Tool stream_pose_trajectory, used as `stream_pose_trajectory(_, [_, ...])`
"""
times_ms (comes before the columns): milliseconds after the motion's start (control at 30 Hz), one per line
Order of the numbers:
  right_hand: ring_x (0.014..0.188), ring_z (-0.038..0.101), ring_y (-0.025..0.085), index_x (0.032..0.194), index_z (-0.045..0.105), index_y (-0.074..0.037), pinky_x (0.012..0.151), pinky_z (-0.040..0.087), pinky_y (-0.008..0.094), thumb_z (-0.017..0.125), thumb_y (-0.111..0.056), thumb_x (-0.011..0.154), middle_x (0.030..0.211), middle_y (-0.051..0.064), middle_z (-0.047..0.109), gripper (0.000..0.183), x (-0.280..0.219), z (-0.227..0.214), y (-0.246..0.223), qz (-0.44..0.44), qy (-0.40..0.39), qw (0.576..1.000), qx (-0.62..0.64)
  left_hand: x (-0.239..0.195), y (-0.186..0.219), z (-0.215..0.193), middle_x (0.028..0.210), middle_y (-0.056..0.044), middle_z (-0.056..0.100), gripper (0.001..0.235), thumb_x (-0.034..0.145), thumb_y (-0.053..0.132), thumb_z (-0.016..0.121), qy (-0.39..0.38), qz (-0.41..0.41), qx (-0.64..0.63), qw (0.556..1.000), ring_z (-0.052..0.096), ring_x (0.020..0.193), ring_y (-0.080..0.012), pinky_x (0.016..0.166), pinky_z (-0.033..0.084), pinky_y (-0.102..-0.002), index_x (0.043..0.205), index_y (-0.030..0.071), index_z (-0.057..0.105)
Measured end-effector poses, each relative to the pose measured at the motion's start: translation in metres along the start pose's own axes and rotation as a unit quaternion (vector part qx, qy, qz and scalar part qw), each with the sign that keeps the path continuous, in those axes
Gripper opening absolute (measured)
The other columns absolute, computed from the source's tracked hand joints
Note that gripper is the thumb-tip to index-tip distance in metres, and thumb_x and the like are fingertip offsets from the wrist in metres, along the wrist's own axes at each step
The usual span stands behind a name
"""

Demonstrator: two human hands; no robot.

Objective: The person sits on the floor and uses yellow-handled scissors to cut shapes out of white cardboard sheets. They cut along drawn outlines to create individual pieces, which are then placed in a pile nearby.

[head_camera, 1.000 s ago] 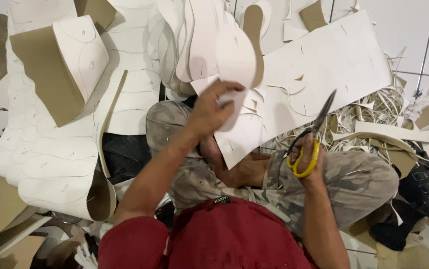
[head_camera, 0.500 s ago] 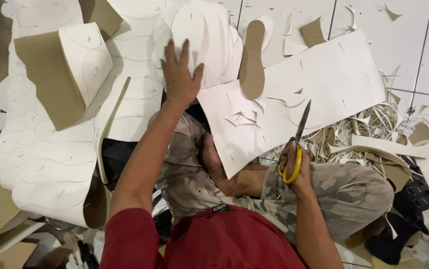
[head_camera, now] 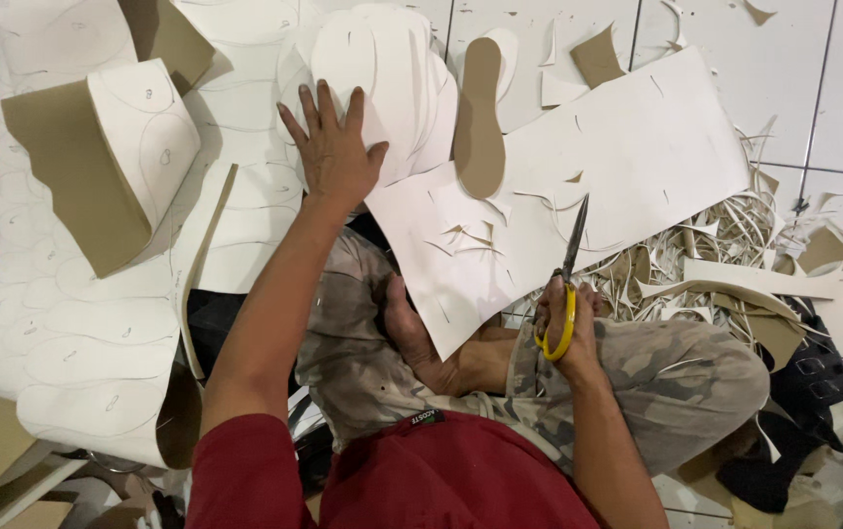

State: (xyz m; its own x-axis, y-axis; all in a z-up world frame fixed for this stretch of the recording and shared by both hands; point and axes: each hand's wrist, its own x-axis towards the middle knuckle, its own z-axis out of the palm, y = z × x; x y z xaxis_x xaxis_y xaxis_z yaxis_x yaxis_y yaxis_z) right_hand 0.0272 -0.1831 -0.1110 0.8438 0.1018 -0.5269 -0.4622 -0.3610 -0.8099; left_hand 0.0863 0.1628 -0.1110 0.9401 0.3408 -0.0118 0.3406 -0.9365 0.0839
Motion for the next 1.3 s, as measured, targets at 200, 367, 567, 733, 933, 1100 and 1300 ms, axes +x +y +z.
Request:
stream_pose_trajectory(200, [0.084, 0.042, 0.019, 0.076, 0.045, -0.009, 0.079, 0.034, 0.039, 0.035, -0.056, 0.090, 0.086, 0.008, 0.043, 0.049, 0.021, -0.004, 0.026, -0.003, 0.061, 0.990, -0.128, 0.000, 0.066, 0.011, 0.149, -0.023, 0.005, 0.062, 0.092, 0.043, 0.035, -0.029, 0.102, 0.082, 0.991, -0.004, 0.137, -0.0364, 0.110, 0.006, -0.055, 0.146, 0.015, 0.026])
stream_pose_trajectory(367, [0.037, 0.043, 0.014, 0.076, 0.047, -0.002, 0.035, 0.037, 0.024, 0.040, -0.037, 0.099, 0.052, 0.006, 0.041, 0.043, 0.021, 0.008, 0.021, 0.010, 0.042, 0.987, 0.154, -0.010, 0.121, 0.088, 0.141, -0.025, 0.028, 0.067, 0.086, 0.038, 0.060, -0.082, 0.171, -0.188, 0.964, 0.028, 0.133, -0.0440, 0.107, 0.023, -0.055, 0.140, 0.010, 0.033])
stream_pose_trajectory(567, [0.039, 0.046, 0.018, 0.078, 0.052, 0.001, 0.037, 0.040, 0.028, 0.039, -0.042, 0.099, 0.054, 0.009, 0.042, 0.049, 0.035, 0.001, 0.044, 0.021, 0.026, 0.991, 0.128, -0.006, 0.140, 0.119, 0.142, -0.023, 0.022, 0.079, 0.082, 0.049, 0.062, -0.169, 0.117, -0.082, 0.975, 0.025, 0.133, -0.0460, 0.108, 0.023, -0.054, 0.143, 0.015, 0.025])
stream_pose_trajectory(733, [0.036, 0.045, 0.017, 0.080, 0.052, 0.001, 0.036, 0.038, 0.027, 0.038, -0.041, 0.100, 0.052, 0.009, 0.042, 0.049, 0.039, 0.005, 0.044, 0.011, 0.035, 0.991, 0.131, -0.006, 0.131, 0.157, 0.127, -0.027, 0.037, 0.075, 0.076, 0.047, 0.068, -0.061, 0.171, -0.035, 0.983, 0.042, 0.120, -0.0455, 0.098, 0.039, -0.049, 0.132, 0.009, 0.037])
stream_pose_trajectory(933, [0.034, 0.043, 0.018, 0.079, 0.051, 0.001, 0.035, 0.038, 0.029, 0.038, -0.041, 0.100, 0.050, 0.009, 0.041, 0.049, 0.043, 0.005, 0.046, 0.017, 0.034, 0.989, 0.144, -0.014, 0.135, 0.196, 0.099, -0.032, 0.049, 0.059, 0.090, 0.026, 0.056, 0.038, 0.256, 0.078, 0.963, 0.057, 0.085, -0.0513, 0.061, 0.053, -0.042, 0.142, 0.023, 0.028])
stream_pose_trajectory(1100, [0.033, 0.043, 0.019, 0.078, 0.051, 0.003, 0.037, 0.039, 0.030, 0.039, -0.041, 0.100, 0.050, 0.010, 0.040, 0.050, 0.040, 0.009, 0.042, 0.006, 0.055, 0.986, 0.154, -0.008, 0.141, 0.222, 0.115, -0.036, 0.045, 0.070, 0.084, 0.012, 0.060, -0.043, 0.260, -0.028, 0.964, 0.057, 0.089, -0.0581, 0.066, 0.055, -0.052, 0.144, 0.022, 0.025])
stream_pose_trajectory(1300, [0.030, 0.041, 0.019, 0.075, 0.052, 0.004, 0.035, 0.040, 0.031, 0.042, -0.043, 0.099, 0.047, 0.010, 0.040, 0.053, 0.043, 0.011, 0.047, -0.024, 0.087, 0.983, 0.163, -0.020, 0.117, 0.083, 0.122, -0.018, 0.045, 0.076, 0.088, 0.002, 0.048, -0.032, 0.154, -0.148, 0.976, 0.066, 0.087, -0.0400, 0.071, 0.058, -0.039, 0.147, 0.030, 0.009])
